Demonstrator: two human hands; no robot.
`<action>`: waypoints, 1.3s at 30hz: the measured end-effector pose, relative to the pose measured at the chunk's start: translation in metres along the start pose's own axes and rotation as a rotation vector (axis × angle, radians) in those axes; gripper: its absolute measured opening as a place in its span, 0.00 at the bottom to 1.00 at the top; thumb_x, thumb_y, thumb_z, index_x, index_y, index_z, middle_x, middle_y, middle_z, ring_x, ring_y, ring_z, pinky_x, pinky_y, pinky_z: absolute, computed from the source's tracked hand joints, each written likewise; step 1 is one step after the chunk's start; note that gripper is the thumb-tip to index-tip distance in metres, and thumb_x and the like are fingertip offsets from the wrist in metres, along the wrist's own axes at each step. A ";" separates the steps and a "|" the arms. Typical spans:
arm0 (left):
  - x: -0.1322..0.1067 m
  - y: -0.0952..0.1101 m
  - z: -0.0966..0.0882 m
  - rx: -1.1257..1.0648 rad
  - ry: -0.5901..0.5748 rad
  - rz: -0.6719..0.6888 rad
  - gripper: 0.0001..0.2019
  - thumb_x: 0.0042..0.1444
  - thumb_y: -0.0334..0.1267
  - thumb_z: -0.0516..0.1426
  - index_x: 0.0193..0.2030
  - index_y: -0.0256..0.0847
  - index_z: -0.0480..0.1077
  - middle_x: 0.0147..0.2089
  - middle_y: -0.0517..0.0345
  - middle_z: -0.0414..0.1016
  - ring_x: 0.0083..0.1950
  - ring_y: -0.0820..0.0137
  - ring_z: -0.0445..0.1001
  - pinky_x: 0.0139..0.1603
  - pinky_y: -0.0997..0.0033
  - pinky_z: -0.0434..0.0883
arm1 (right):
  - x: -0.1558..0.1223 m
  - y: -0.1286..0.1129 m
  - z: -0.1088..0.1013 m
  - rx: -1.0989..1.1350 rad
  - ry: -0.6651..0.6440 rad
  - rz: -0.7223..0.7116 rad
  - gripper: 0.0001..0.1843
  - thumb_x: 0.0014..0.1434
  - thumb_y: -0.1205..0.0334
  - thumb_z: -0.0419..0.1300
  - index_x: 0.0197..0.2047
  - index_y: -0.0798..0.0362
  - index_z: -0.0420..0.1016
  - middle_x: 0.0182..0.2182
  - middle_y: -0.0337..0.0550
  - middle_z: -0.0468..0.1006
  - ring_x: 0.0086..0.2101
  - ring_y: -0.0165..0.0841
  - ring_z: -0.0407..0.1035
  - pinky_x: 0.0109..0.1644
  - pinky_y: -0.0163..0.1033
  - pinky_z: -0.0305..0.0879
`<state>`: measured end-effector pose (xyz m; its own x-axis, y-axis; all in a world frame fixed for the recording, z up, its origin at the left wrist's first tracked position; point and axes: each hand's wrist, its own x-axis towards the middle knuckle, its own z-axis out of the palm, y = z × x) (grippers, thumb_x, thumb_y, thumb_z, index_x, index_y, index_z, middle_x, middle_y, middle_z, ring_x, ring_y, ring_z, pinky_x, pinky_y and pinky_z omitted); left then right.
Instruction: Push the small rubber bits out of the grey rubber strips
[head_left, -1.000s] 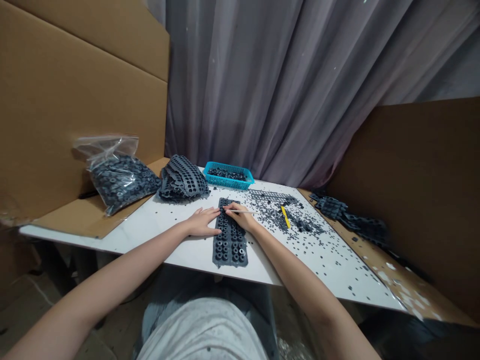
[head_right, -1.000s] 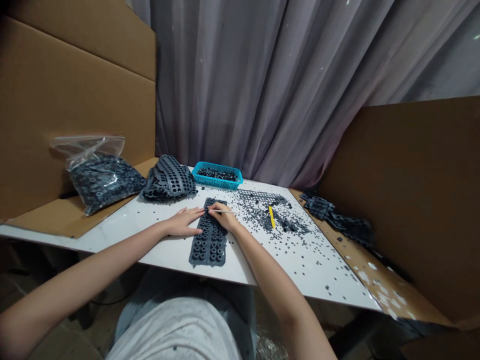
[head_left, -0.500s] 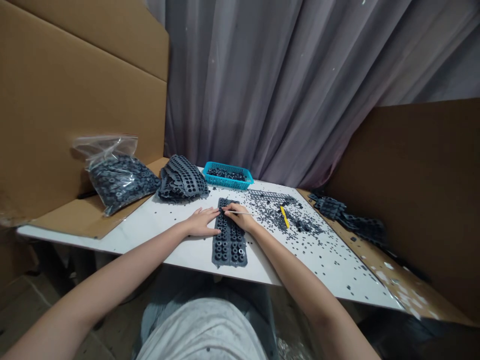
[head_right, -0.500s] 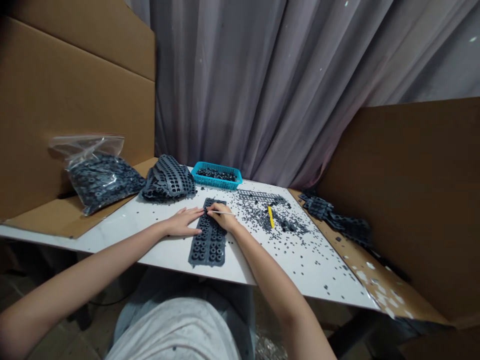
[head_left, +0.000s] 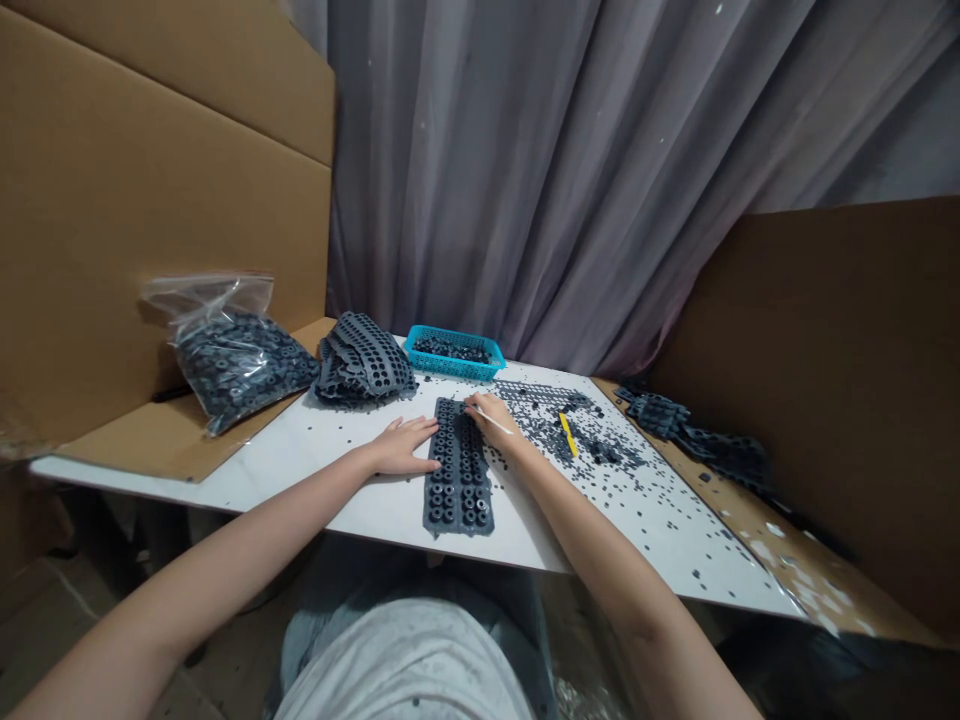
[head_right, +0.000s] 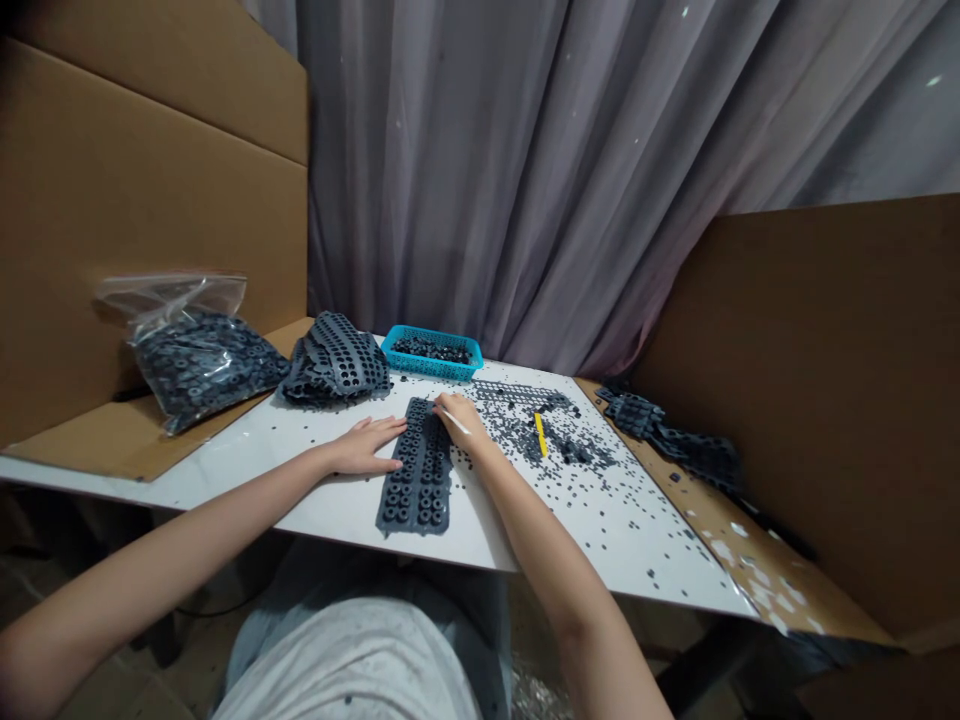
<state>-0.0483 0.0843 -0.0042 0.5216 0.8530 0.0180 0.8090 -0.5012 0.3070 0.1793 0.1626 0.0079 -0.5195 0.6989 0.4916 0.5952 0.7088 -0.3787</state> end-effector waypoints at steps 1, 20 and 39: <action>0.000 0.000 0.000 0.000 0.000 -0.001 0.37 0.54 0.59 0.50 0.67 0.45 0.48 0.70 0.51 0.44 0.70 0.56 0.42 0.66 0.48 0.40 | -0.002 0.002 -0.003 0.017 0.029 0.031 0.06 0.60 0.62 0.54 0.38 0.53 0.71 0.37 0.47 0.76 0.40 0.39 0.69 0.47 0.43 0.62; 0.000 0.000 0.000 -0.011 -0.003 -0.008 0.37 0.54 0.58 0.51 0.68 0.46 0.47 0.70 0.51 0.43 0.70 0.56 0.42 0.66 0.48 0.40 | -0.011 -0.013 0.022 0.468 -0.079 0.036 0.12 0.58 0.52 0.57 0.37 0.53 0.72 0.40 0.48 0.79 0.41 0.37 0.73 0.46 0.43 0.67; -0.002 -0.001 0.001 -0.035 0.041 0.001 0.38 0.53 0.61 0.50 0.67 0.46 0.50 0.70 0.50 0.44 0.70 0.55 0.44 0.66 0.48 0.41 | -0.005 0.031 -0.018 0.039 0.102 0.097 0.09 0.59 0.56 0.52 0.35 0.51 0.70 0.31 0.42 0.76 0.34 0.36 0.68 0.40 0.40 0.63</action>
<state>-0.0501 0.0830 -0.0054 0.5105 0.8580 0.0572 0.7982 -0.4975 0.3397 0.2112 0.1793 0.0076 -0.3943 0.7523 0.5278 0.6146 0.6428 -0.4572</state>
